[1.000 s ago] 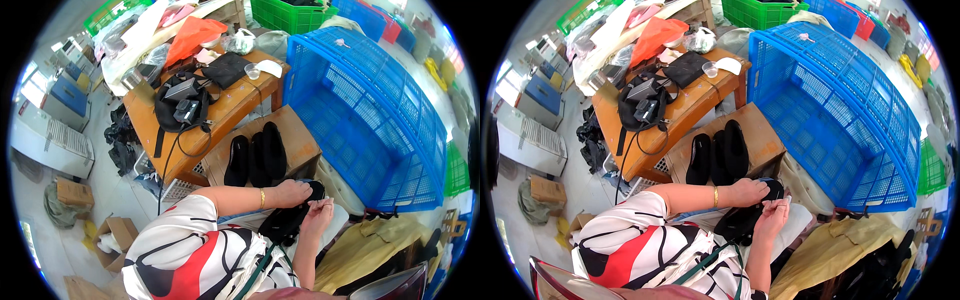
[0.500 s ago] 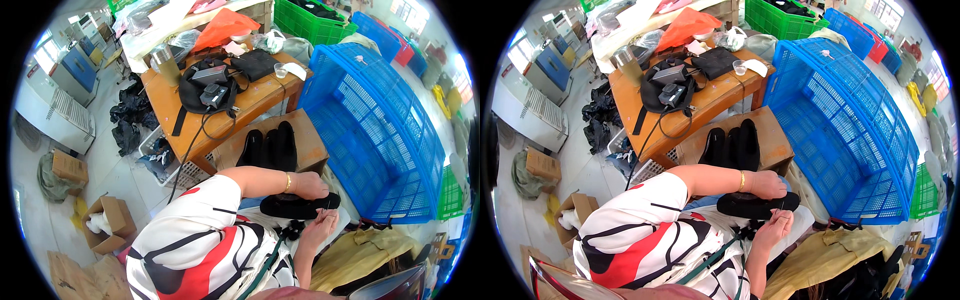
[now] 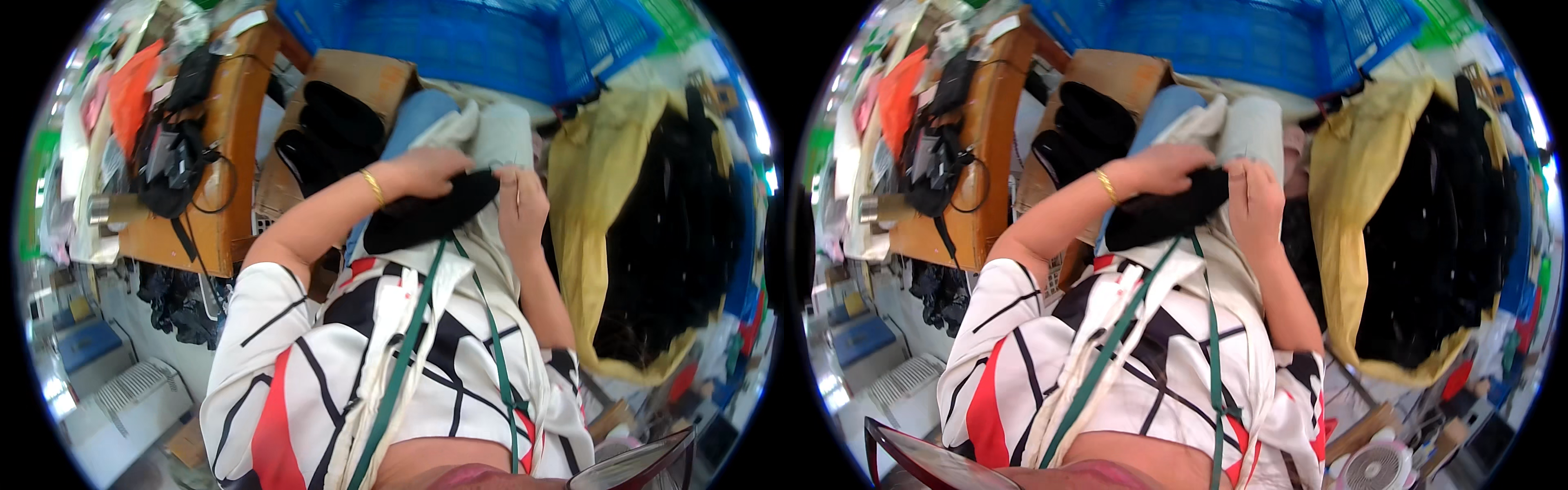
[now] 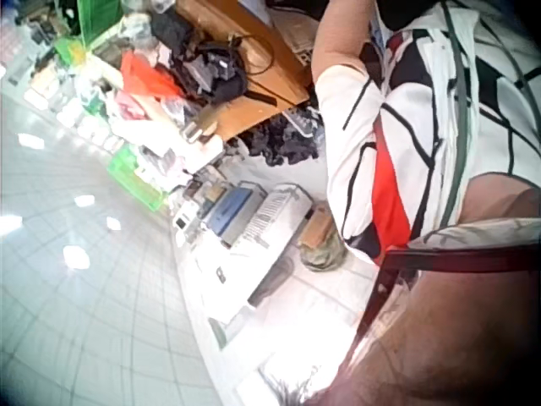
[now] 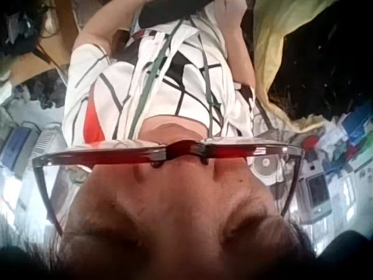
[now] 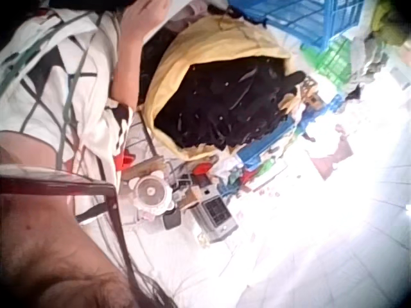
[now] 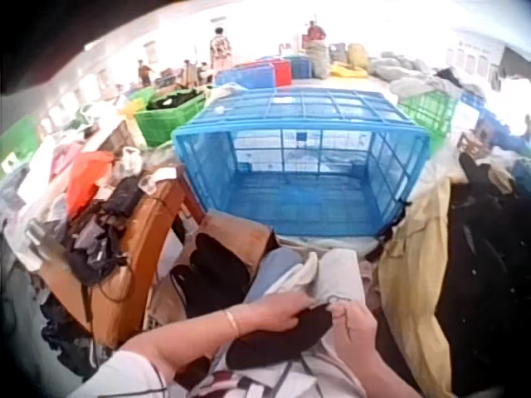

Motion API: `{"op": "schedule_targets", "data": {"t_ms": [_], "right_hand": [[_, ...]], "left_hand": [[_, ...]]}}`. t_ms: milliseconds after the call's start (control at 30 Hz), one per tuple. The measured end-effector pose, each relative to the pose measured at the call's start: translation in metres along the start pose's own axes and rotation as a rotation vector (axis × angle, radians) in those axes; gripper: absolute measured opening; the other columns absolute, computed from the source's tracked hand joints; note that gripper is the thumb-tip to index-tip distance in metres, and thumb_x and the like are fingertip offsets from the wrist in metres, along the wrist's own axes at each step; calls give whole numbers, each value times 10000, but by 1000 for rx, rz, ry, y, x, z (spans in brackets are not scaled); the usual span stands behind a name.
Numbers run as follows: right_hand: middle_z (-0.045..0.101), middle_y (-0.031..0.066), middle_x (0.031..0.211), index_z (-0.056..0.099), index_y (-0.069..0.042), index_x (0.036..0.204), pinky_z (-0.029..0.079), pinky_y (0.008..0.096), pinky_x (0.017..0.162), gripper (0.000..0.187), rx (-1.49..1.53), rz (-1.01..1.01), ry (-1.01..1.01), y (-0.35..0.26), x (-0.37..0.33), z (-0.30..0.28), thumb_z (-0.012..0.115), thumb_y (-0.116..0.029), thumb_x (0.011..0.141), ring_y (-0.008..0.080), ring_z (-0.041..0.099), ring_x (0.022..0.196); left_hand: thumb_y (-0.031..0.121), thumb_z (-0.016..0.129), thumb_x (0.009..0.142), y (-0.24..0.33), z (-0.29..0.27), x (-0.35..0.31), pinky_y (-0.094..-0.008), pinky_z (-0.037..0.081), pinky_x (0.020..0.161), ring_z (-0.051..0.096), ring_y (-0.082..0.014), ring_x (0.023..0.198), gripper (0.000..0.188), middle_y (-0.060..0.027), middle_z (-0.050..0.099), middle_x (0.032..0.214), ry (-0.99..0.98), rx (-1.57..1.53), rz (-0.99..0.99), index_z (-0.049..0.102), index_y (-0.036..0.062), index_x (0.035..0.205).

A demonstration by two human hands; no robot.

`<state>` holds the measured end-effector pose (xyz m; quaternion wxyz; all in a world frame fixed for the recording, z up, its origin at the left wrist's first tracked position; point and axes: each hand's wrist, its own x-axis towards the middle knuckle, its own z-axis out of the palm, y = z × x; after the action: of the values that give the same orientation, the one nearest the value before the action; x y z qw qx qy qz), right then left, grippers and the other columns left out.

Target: The person sits on the floor and sews a black slipper using a needle and thread. They repeatedly pull the thread through the slipper's sole and upper, adjusting the slipper's position on their lap as they work.

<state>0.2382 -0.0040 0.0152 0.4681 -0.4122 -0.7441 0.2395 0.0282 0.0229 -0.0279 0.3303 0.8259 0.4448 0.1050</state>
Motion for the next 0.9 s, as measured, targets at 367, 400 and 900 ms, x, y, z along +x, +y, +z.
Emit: {"op": "schedule_targets", "data": {"t_ms": [367,400,900], "right_hand": [[593,61,769,651,-77,868,540,443,882,138,-272,-439,-39,-12,-4,-11,716,-62,747,257,626,784],[592,54,771,648,-79,864,538,448,897,135,-327,-469,-45,-12,-6,-18,713,-62,746,250,627,790],[616,97,789,653,-35,1001,488,262,660,108,104,464,-269,40,-25,-69,623,-67,903,140,623,715]], "left_hand": [[294,724,803,30,16,3,-273,428,480,568,-123,569,293,-42,617,634,-69,-560,-427,689,5,770],[296,726,804,33,14,4,-265,428,481,564,-122,571,291,-41,621,652,-71,-595,-470,689,9,778],[232,730,844,27,24,-23,-276,459,561,565,-116,610,239,-38,632,692,102,-806,-533,677,7,786]]}}
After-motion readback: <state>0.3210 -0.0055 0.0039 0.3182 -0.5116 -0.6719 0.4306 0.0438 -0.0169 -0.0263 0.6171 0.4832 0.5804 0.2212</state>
